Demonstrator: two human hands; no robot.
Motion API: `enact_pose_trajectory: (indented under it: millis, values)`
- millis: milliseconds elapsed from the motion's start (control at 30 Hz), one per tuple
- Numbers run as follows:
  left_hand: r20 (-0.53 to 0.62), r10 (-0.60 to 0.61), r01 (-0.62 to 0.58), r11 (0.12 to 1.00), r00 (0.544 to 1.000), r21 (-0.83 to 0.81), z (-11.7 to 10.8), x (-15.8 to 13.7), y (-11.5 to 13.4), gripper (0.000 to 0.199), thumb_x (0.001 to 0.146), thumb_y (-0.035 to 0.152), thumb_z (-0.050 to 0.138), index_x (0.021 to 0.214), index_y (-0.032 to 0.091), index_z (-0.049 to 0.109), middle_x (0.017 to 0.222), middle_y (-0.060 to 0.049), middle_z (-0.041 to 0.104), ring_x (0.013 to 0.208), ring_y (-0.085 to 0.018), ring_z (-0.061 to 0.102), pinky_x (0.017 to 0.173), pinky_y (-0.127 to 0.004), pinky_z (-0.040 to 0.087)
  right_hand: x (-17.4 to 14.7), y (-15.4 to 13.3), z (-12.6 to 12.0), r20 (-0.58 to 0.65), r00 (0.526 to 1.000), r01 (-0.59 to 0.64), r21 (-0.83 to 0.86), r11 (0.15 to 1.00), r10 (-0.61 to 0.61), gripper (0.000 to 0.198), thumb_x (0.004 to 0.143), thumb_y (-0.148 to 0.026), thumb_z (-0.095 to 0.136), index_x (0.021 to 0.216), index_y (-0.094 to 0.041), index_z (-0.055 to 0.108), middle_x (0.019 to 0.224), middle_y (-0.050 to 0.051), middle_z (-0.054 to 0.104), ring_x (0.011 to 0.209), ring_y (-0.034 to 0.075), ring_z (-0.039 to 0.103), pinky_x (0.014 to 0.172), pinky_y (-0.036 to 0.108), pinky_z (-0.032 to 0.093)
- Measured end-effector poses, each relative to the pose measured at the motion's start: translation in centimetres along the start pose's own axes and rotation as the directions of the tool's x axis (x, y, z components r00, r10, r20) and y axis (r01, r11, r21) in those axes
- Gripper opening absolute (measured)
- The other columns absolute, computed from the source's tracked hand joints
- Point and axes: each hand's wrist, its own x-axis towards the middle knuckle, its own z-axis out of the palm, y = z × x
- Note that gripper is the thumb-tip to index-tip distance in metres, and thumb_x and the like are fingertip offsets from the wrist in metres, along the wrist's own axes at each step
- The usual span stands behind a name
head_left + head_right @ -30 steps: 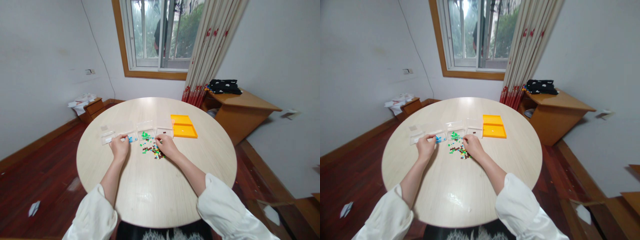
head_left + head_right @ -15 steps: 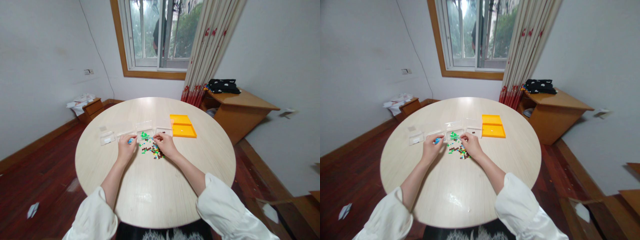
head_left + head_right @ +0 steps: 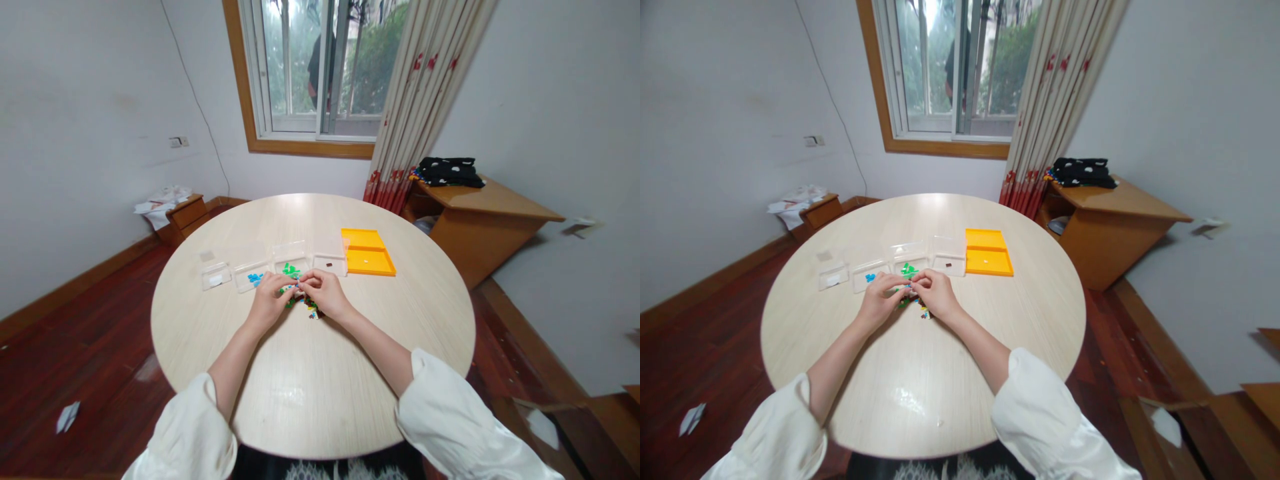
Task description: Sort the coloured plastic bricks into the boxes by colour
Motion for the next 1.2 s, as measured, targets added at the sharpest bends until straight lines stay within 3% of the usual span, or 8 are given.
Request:
enact_pose_trajectory:
  millis: [200,300,433,567,900,1200]
  values:
    - [-0.029,0.014,-0.014,1.000,0.999,0.007,0.1,0.0,0.0,0.009,0.077,0.021,0.060,0.076,0.020,0.068,0.079,-0.004,0.071,0.078,-0.019,0.058,0.076,-0.034,0.041,0.1,0.1,0.1,0.010,1.000,0.004,-0.007,1.000,-0.004,0.008,0.069,-0.022,0.062,0.075,-0.016,0.060,0.062,0.000,0.066,0.059,0.013,0.064,0.056,0.022,0.049]
    - [-0.111,0.007,-0.003,0.999,0.994,0.035,-0.2,0.0,-0.4,0.010,0.078,0.022,0.058,0.074,0.019,0.067,0.077,-0.004,0.070,0.077,-0.018,0.057,0.075,-0.033,0.041,0.3,0.2,-0.4,-0.023,0.998,0.053,-0.133,0.990,-0.056,0.006,0.073,-0.021,0.059,0.076,-0.016,0.062,0.068,0.000,0.067,0.063,0.013,0.064,0.059,0.023,0.049]
    - [-0.320,-0.092,0.140,0.982,0.943,0.130,-1.0,0.2,-1.7,0.009,0.076,0.023,0.058,0.073,0.018,0.066,0.076,-0.004,0.069,0.080,-0.020,0.056,0.076,-0.033,0.041,0.6,0.6,-1.5,-0.043,0.977,0.168,-0.455,0.875,-0.210,0.017,0.076,-0.010,0.050,0.079,-0.016,0.065,0.079,0.003,0.069,0.076,0.015,0.063,0.074,0.028,0.049]
    - [-0.436,-0.231,0.336,0.924,0.870,0.180,-1.6,0.4,-3.1,0.009,0.073,0.021,0.056,0.072,0.018,0.065,0.076,-0.004,0.068,0.080,-0.022,0.055,0.075,-0.034,0.042,0.8,1.1,-2.1,0.048,0.970,0.214,-0.641,0.737,-0.240,0.026,0.074,-0.001,0.046,0.080,-0.015,0.067,0.086,0.007,0.068,0.084,0.017,0.061,0.081,0.030,0.046]
    - [-0.447,-0.342,0.485,0.836,0.827,0.257,-1.8,0.5,-3.9,0.016,0.074,0.024,0.051,0.077,0.019,0.066,0.083,-0.006,0.069,0.083,-0.025,0.054,0.080,-0.038,0.039,0.5,0.7,-2.1,0.130,0.980,0.193,-0.790,0.581,-0.148,0.029,0.078,-0.003,0.045,0.093,-0.015,0.067,0.098,0.009,0.066,0.097,0.020,0.056,0.085,0.034,0.037]
    - [-0.424,-0.411,0.554,0.775,0.807,0.304,-1.8,0.4,-3.7,0.022,0.075,0.022,0.048,0.085,0.020,0.068,0.096,-0.006,0.070,0.093,-0.028,0.054,0.085,-0.040,0.036,-0.1,0.2,-1.4,0.165,0.983,0.182,-0.849,0.496,-0.079,0.029,0.089,-0.020,0.045,0.114,-0.018,0.060,0.114,0.011,0.059,0.111,0.022,0.047,0.090,0.037,0.029]
